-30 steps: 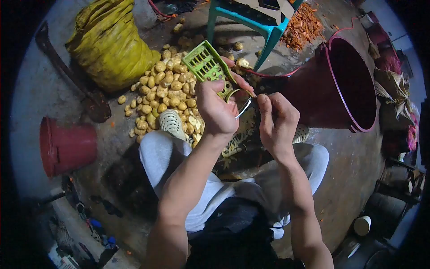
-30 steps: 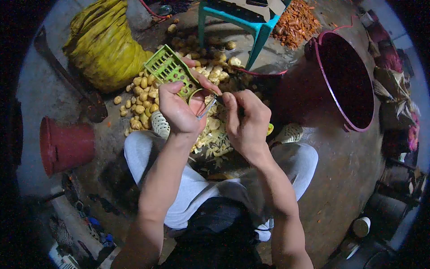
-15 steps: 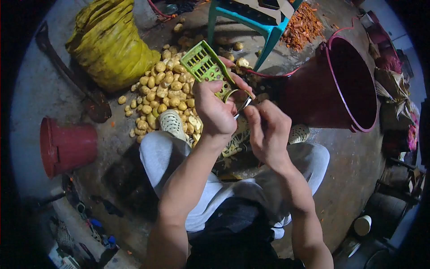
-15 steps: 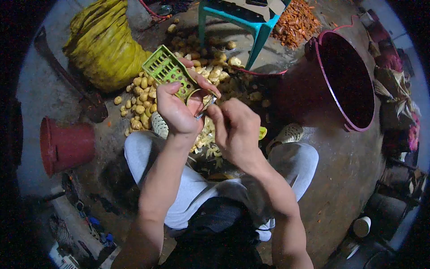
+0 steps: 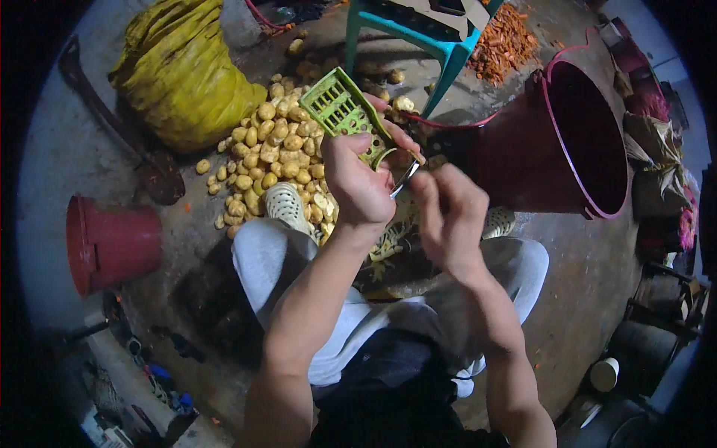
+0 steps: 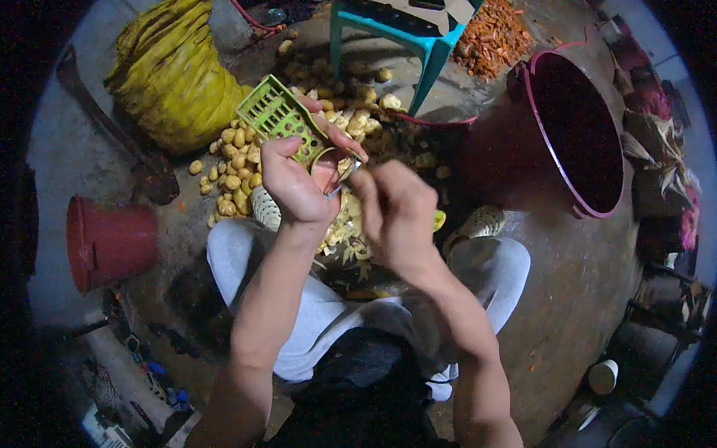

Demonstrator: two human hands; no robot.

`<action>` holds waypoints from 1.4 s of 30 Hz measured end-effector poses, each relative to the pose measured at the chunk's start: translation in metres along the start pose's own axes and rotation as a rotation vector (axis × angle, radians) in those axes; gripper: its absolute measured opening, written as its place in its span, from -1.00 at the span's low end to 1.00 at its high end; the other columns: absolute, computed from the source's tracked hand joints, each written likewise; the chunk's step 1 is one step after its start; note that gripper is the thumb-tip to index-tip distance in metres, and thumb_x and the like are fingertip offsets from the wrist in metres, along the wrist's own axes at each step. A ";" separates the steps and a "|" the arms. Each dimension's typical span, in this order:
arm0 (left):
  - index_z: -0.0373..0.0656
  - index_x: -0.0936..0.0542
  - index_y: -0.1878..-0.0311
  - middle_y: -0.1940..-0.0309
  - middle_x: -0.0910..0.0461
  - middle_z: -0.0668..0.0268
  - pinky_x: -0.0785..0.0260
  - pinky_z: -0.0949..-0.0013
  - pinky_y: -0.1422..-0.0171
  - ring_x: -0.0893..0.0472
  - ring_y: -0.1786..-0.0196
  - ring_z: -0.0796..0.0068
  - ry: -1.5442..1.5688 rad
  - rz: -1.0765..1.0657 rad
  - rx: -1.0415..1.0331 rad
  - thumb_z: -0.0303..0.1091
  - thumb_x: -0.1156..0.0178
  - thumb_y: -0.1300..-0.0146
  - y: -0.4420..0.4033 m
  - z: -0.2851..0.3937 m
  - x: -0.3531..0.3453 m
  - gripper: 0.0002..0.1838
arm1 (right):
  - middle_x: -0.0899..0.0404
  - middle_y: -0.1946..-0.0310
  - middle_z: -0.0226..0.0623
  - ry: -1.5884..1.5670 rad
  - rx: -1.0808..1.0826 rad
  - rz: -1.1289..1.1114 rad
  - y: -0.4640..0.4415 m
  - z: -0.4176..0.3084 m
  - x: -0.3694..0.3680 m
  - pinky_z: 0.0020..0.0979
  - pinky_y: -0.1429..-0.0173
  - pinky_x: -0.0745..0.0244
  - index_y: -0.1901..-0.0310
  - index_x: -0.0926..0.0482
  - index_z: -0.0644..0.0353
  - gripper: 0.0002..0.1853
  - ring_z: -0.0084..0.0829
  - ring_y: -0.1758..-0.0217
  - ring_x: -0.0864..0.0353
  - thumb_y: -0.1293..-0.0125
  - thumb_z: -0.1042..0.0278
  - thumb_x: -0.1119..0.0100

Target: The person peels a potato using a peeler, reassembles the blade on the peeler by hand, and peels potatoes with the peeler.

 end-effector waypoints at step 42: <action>-0.30 -0.50 -0.05 0.49 -0.58 0.16 -0.53 0.01 0.17 -0.60 0.38 0.14 0.199 0.065 0.210 -0.12 0.06 -0.01 -0.001 -0.012 0.009 -0.42 | -0.39 0.60 -0.11 0.055 0.015 0.021 -0.007 0.006 -0.003 -0.28 0.48 -0.30 0.47 -0.50 0.29 -0.82 -0.17 0.58 -0.43 -0.26 0.50 -0.25</action>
Point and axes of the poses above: each hand's wrist, its own y-axis away from the middle knuckle, its own x-axis out of the back of the hand, z = x × y, the point moved 7 cm from there along -y, towards the middle knuckle
